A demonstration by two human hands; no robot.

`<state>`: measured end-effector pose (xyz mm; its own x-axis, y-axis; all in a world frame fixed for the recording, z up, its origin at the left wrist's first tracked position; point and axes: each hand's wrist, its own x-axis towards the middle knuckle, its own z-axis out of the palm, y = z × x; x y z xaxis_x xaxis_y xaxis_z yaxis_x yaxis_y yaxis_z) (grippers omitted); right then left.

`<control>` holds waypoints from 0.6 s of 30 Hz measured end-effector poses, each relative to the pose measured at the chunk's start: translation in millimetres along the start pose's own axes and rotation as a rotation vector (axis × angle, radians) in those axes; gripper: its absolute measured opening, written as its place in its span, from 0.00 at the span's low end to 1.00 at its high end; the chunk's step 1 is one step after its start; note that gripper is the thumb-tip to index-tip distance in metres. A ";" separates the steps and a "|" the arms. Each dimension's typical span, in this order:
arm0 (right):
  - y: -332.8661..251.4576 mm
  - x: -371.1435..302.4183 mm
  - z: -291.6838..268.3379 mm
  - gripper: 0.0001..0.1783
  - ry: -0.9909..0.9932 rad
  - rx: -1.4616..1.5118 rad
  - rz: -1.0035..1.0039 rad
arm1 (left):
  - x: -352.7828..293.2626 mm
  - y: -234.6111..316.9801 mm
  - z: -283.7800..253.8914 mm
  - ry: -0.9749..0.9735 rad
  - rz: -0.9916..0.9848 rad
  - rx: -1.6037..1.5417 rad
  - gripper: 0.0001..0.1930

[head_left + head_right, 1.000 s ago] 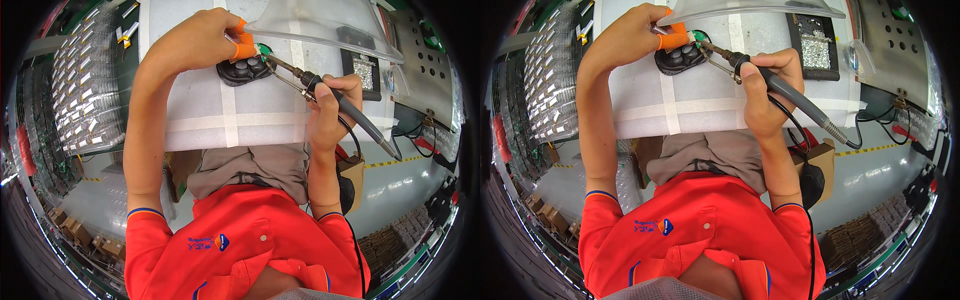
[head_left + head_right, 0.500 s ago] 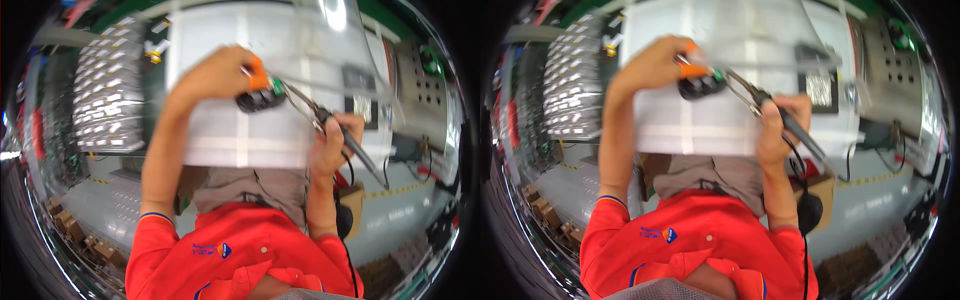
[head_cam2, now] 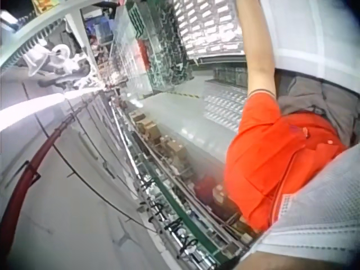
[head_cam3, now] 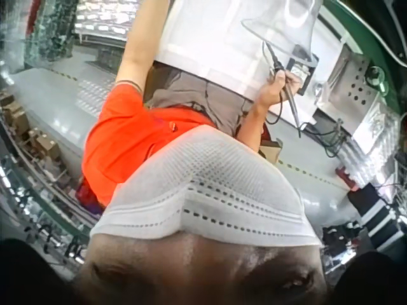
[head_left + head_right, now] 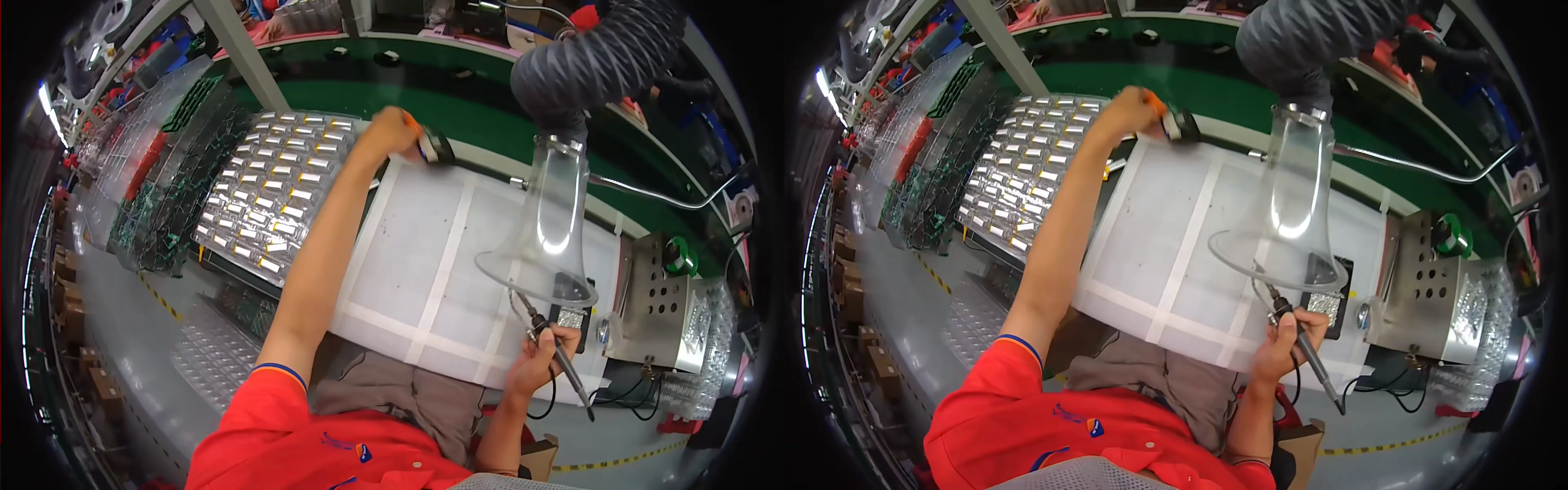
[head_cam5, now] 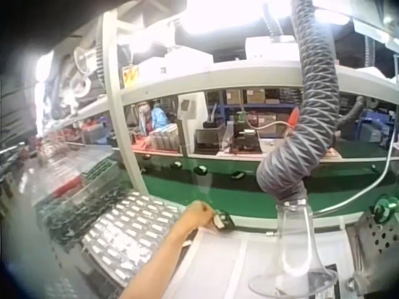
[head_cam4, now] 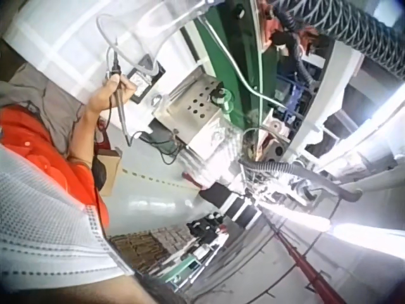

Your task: Soldering electronic components onto circuit boards at an assembly station.

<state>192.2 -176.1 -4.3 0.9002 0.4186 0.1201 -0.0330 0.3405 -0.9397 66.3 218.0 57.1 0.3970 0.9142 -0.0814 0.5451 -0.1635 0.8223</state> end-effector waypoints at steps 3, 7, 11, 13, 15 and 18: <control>-0.9 -1.7 2.9 0.10 0.007 -0.045 -0.024 | 72.4 8.6 -1.1 0.324 -0.050 0.497 0.29; -4.5 -4.5 4.9 0.11 0.010 -0.062 -0.016 | 146.4 4.3 11.2 0.320 -0.067 0.666 0.34; -3.9 -7.1 3.1 0.11 0.004 -0.133 0.021 | 230.8 -12.3 7.1 0.238 -0.012 0.780 0.30; -0.8 -7.8 2.0 0.12 0.023 -0.157 0.002 | 274.4 -28.5 -3.8 0.279 -0.055 0.781 0.33; 4.1 -8.0 2.0 0.16 0.068 -0.159 -0.033 | 310.3 -54.0 -22.6 0.337 0.077 0.938 0.25; 5.9 -8.8 -0.7 0.18 0.090 -0.220 -0.009 | 357.8 -82.6 -48.5 0.336 -0.008 0.826 0.31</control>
<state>184.4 -178.4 -11.1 0.9355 0.3360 0.1091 0.0620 0.1481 -0.9870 127.5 576.6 -12.6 0.2242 0.9557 0.1905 0.9567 -0.2531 0.1439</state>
